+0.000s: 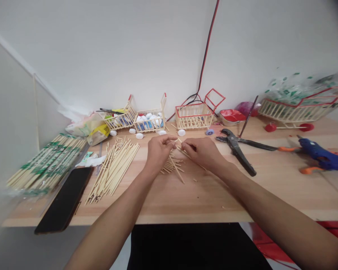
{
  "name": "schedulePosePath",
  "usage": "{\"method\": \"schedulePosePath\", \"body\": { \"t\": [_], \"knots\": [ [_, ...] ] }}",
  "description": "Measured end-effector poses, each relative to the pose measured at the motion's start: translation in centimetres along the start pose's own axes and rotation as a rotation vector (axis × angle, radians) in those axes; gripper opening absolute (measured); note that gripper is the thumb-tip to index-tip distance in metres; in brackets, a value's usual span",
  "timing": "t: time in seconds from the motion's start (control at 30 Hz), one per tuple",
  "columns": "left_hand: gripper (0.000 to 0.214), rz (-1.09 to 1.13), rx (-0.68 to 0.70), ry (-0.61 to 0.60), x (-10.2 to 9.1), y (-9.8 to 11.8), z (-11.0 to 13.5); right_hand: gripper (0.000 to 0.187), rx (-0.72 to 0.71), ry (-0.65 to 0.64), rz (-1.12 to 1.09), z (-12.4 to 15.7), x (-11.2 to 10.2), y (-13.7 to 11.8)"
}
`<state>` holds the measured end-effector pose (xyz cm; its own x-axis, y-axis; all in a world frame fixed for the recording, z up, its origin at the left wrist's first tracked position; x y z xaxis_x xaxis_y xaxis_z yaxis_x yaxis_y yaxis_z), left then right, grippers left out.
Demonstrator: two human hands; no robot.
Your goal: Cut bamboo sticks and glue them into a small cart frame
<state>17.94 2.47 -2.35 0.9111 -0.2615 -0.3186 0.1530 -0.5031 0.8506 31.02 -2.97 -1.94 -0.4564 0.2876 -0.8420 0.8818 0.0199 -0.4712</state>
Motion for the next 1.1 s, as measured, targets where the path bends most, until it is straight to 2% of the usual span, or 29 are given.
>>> {"method": "schedulePosePath", "body": {
  "t": [0.63, 1.1],
  "knots": [
    [0.017, -0.052, -0.019, 0.01, 0.0, -0.27, -0.05, 0.031, 0.024, 0.0, -0.008, -0.1, -0.23, 0.12],
    [0.011, -0.075, -0.005, 0.018, -0.11, -0.26, 0.0, 0.033, -0.015, 0.017, 0.01, 0.01, -0.24, -0.23]
  ]
}}
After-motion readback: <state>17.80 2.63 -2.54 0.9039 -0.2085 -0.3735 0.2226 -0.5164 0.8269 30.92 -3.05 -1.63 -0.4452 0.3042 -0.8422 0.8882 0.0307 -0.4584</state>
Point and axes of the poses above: each hand's wrist, its own z-axis away from the middle knuckle, its own x-axis out of the palm, y = z × x, the point moved 8 cm from there along -z, towards the middle knuckle, and after that the axes turned 11 degrees about x, right-handed, at the moved point
